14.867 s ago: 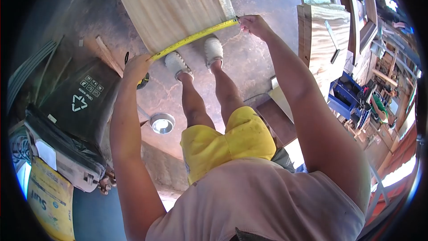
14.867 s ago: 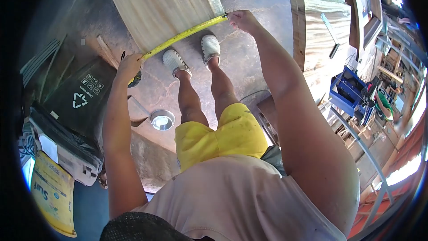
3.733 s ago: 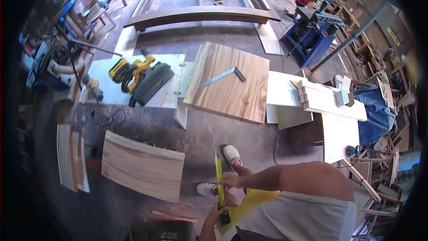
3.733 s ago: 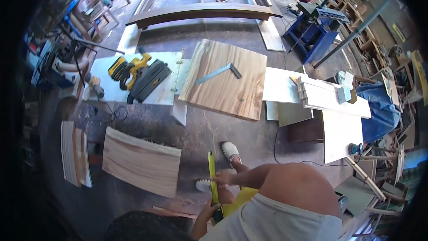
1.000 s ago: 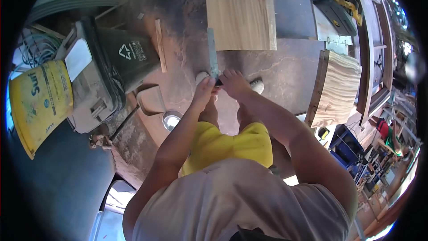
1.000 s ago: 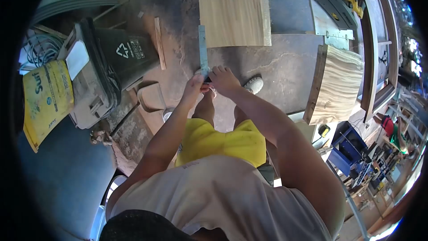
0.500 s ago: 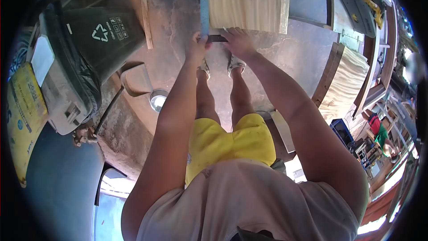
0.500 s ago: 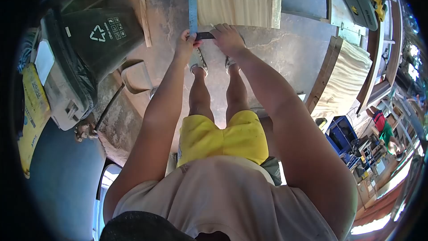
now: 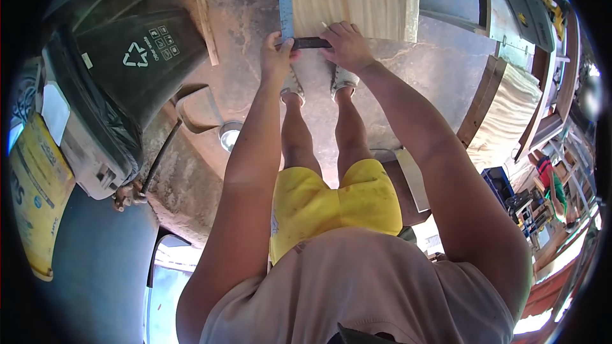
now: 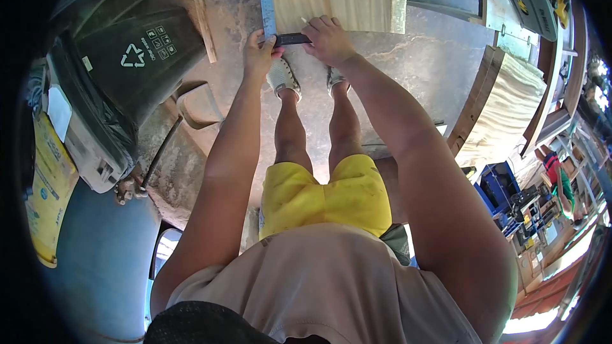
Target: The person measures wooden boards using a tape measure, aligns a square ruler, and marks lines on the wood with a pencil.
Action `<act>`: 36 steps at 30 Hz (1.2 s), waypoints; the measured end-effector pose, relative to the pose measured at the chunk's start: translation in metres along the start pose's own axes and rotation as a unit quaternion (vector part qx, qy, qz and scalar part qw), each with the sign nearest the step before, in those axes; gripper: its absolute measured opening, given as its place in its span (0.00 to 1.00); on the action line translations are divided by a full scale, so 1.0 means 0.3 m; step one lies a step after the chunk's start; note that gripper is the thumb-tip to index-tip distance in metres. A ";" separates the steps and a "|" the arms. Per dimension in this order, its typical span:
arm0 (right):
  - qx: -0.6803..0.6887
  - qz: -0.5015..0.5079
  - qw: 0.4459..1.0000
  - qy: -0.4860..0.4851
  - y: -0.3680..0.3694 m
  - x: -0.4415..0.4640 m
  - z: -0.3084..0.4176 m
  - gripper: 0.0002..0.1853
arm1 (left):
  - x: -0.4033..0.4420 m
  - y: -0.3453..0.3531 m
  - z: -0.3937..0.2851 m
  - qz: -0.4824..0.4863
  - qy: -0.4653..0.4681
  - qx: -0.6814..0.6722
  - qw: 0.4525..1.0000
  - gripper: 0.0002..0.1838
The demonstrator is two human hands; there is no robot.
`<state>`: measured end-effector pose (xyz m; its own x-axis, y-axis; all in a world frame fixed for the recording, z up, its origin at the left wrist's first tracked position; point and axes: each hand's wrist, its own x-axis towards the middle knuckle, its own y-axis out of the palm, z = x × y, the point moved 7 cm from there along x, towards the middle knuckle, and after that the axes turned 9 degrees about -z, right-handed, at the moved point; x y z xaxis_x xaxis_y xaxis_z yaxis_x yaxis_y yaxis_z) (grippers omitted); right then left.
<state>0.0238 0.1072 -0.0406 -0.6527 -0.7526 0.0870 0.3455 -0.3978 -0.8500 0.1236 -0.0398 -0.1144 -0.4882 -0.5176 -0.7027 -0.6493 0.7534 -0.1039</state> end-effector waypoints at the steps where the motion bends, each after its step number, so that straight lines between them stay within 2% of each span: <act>1: 0.001 0.006 1.000 0.003 0.007 0.003 -0.006 0.17 | 0.006 -0.003 0.002 0.000 0.001 0.002 1.000 0.16; 7: 0.034 -0.004 0.999 0.014 0.015 0.000 -0.026 0.17 | 0.010 -0.006 -0.015 0.002 0.039 0.038 0.998 0.23; 9: 0.043 -0.018 0.999 0.009 0.011 -0.004 -0.034 0.17 | 0.009 0.020 -0.018 0.060 0.041 0.036 0.997 0.28; 12: 0.056 -0.026 0.998 0.005 0.001 -0.003 -0.038 0.18 | 0.008 0.024 -0.013 0.070 0.040 0.063 0.995 0.30; 36: 0.080 0.000 0.997 0.006 0.011 -0.009 -0.065 0.16 | -0.011 0.036 -0.031 0.047 0.041 0.069 0.996 0.30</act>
<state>0.0135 0.1180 -0.0537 -0.6603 -0.7467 0.0800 0.4486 -0.4775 -0.7555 0.1127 -0.0336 -0.1068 -0.5918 -0.4696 -0.6551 -0.5149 0.8456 -0.1411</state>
